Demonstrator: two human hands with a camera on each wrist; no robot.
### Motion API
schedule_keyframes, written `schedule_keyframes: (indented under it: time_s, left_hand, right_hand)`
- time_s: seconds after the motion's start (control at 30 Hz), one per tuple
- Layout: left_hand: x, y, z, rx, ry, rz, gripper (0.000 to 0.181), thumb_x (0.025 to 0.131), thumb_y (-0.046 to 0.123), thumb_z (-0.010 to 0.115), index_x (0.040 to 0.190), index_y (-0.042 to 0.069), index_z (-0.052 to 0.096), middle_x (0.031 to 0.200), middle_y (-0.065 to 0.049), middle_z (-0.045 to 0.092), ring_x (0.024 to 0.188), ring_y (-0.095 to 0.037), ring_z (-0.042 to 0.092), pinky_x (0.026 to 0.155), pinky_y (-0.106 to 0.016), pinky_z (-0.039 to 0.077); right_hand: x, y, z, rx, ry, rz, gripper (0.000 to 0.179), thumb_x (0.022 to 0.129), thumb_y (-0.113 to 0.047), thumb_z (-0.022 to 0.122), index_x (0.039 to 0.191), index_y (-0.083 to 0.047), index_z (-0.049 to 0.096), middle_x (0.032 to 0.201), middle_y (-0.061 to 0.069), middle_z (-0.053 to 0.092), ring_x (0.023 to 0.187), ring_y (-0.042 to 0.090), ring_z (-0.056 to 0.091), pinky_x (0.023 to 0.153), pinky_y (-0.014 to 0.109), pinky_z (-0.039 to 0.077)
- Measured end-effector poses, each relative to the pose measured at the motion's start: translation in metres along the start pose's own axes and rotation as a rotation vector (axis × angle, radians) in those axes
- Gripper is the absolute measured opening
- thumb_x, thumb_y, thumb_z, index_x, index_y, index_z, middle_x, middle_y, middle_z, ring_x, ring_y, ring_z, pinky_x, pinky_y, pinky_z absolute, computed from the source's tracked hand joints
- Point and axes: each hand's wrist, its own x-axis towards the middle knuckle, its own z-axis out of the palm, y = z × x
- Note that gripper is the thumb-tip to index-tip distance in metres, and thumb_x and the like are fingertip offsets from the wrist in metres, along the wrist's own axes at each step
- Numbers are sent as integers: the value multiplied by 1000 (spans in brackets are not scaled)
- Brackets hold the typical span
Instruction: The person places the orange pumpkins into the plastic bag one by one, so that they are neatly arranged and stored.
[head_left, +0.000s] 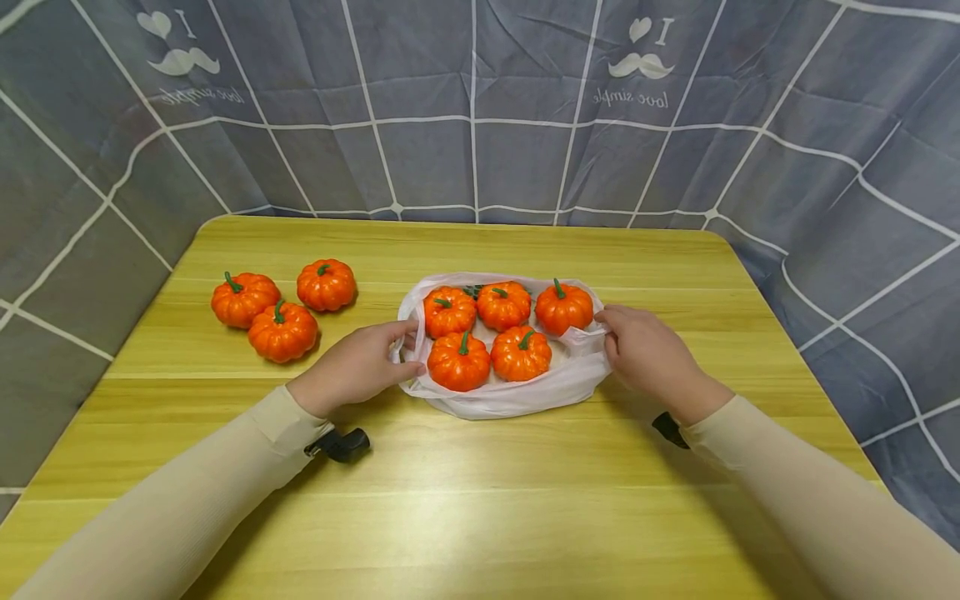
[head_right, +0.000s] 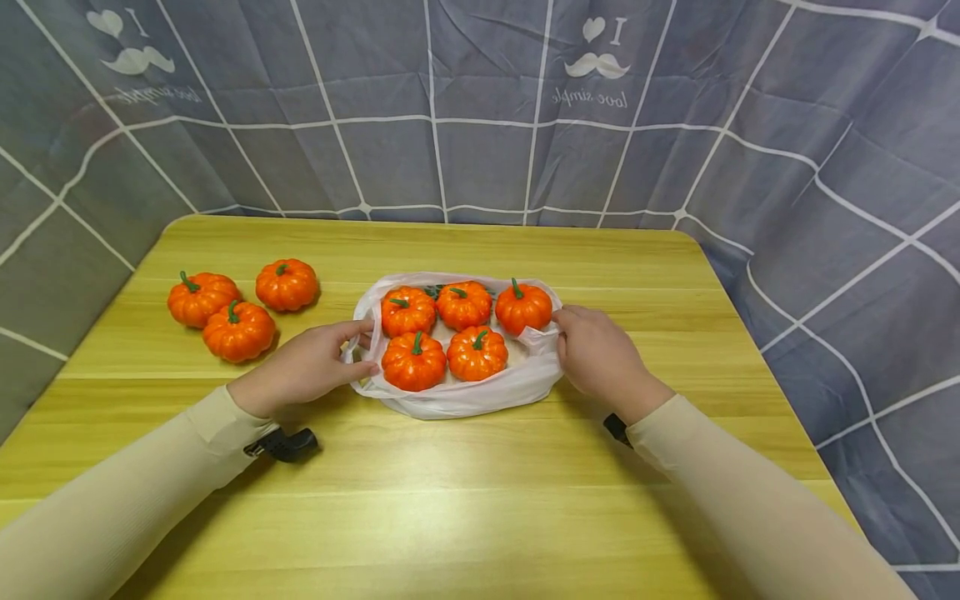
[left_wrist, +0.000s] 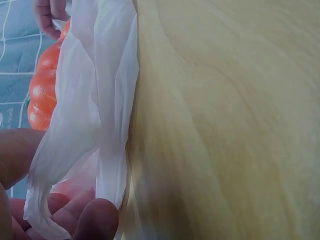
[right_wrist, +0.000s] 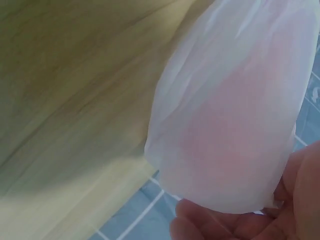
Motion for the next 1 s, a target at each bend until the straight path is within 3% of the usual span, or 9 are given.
schedule_keyframes:
  time_s: [0.17,0.4,0.5,0.6,0.67,0.83,0.93,1.0]
  left_hand:
    - [1,0,0,-1,-6,-8,73,96,35,76,154,1,50,87,-6,59,62,-17,42,61,-32,35]
    - [2,0,0,0,11,14,67,95,34,76,149,1,54,109,-8,67,65,-17,45,64,-32,37]
    - [1,0,1,13,21,36,65,96,33,76,148,0,55,110,-10,68,66,-17,45,65,-32,38]
    - [0,0,1,12,22,32,66,96,34,76,149,0,55,108,-10,67,66,-17,45,64,-32,37]
    - [0,1,1,12,22,27,68,96,35,76,150,0,54,108,-9,67,66,-17,45,64,-31,37]
    - [0,1,1,13,23,25,69,95,35,76,150,0,54,111,-9,68,67,-17,45,65,-31,37]
    - [0,1,1,11,22,27,69,95,35,76,150,0,54,110,-9,68,66,-17,44,64,-31,37]
    - [0,1,2,8,22,30,68,95,34,76,150,0,54,110,-9,67,66,-17,44,64,-31,37]
  right_hand:
    - [-2,1,-2,68,16,16,36,100,-6,42,126,3,66,129,24,70,113,40,67,98,56,54]
    - [-2,4,-2,119,-18,13,32,95,-8,47,118,3,66,115,21,71,94,34,63,86,49,53]
    - [-1,6,0,127,-89,60,36,98,-20,57,124,5,64,119,24,70,101,37,65,94,54,53]
    - [1,9,3,106,-154,141,57,99,-35,66,134,9,58,129,30,67,113,44,64,104,59,50]
    - [1,12,5,90,-170,188,62,99,-37,67,139,9,55,128,30,67,112,44,64,102,58,51]
    - [0,14,6,114,-99,222,49,102,-21,55,143,6,52,119,23,71,98,36,67,87,50,55]
    - [-1,14,5,192,-71,242,53,106,-27,52,148,6,46,130,25,68,108,39,68,93,53,55]
    - [-1,14,4,208,-98,263,62,107,-35,54,150,8,44,133,29,66,114,42,66,97,57,54]
